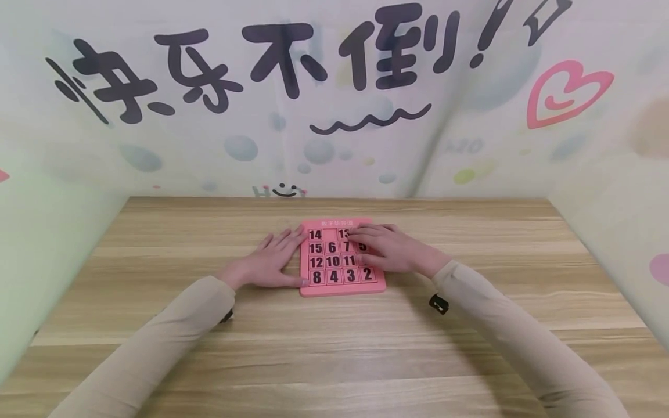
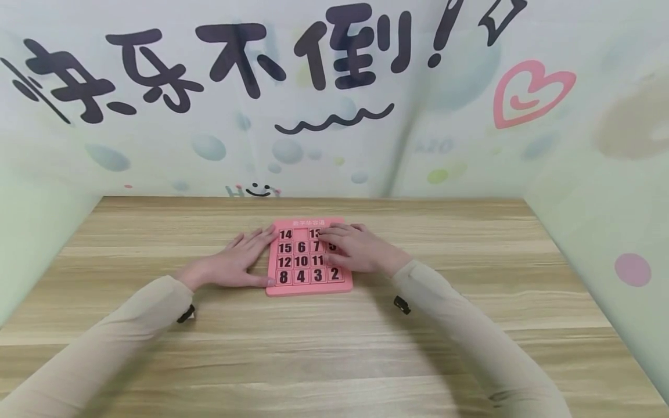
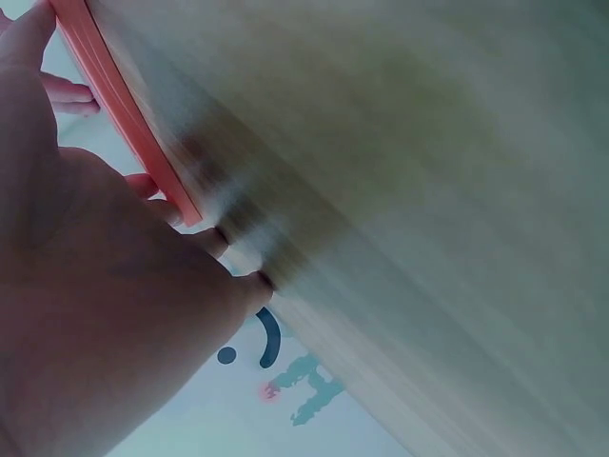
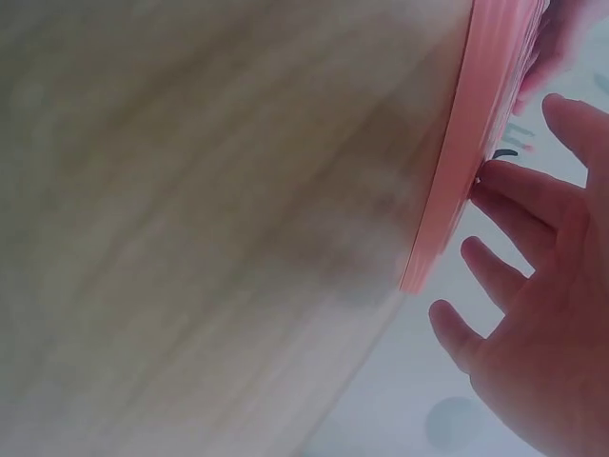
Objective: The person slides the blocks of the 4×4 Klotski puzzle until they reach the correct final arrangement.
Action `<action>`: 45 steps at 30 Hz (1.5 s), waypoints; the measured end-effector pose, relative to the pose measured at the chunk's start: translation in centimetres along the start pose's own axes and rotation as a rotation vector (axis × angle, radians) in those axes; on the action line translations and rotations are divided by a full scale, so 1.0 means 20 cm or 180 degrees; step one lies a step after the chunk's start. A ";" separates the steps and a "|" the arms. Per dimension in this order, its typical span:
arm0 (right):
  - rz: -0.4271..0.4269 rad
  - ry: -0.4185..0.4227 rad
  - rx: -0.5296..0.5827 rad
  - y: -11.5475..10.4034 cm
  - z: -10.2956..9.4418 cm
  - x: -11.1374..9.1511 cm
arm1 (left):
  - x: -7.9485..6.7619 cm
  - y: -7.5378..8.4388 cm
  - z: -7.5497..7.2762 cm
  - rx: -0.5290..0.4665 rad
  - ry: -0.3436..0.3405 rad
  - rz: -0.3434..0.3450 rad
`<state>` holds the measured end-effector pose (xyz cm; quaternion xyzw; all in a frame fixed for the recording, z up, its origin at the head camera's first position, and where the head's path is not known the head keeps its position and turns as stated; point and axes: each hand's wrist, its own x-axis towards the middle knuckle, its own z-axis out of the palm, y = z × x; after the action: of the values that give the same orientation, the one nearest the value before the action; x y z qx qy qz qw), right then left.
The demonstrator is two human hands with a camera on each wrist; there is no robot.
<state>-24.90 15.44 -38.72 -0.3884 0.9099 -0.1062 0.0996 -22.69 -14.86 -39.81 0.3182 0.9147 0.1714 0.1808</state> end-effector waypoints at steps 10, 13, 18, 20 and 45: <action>-0.0028 -0.0028 -0.0020 -0.03 -0.01 0.02 | 0.00 0.00 -0.01 -0.0002 0.0035 0.0011; -0.0063 -0.0048 -0.0047 -0.05 0.00 0.05 | 0.00 0.00 -0.01 0.0006 0.0029 0.0000; -0.0112 -0.0110 -0.0062 -0.10 0.02 0.11 | 0.00 0.01 -0.01 -0.0001 0.0018 -0.0011; -0.0111 -0.0111 -0.0086 -0.12 0.03 0.13 | 0.00 0.01 -0.01 -0.0015 -0.0004 -0.0018; -0.0191 0.0005 0.0064 -0.04 0.02 0.04 | 0.00 0.00 0.02 0.0006 -0.0020 -0.0009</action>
<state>-24.86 14.22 -39.06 -0.4144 0.8968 -0.1186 0.0996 -22.61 -14.78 -40.19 0.3177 0.9147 0.1692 0.1836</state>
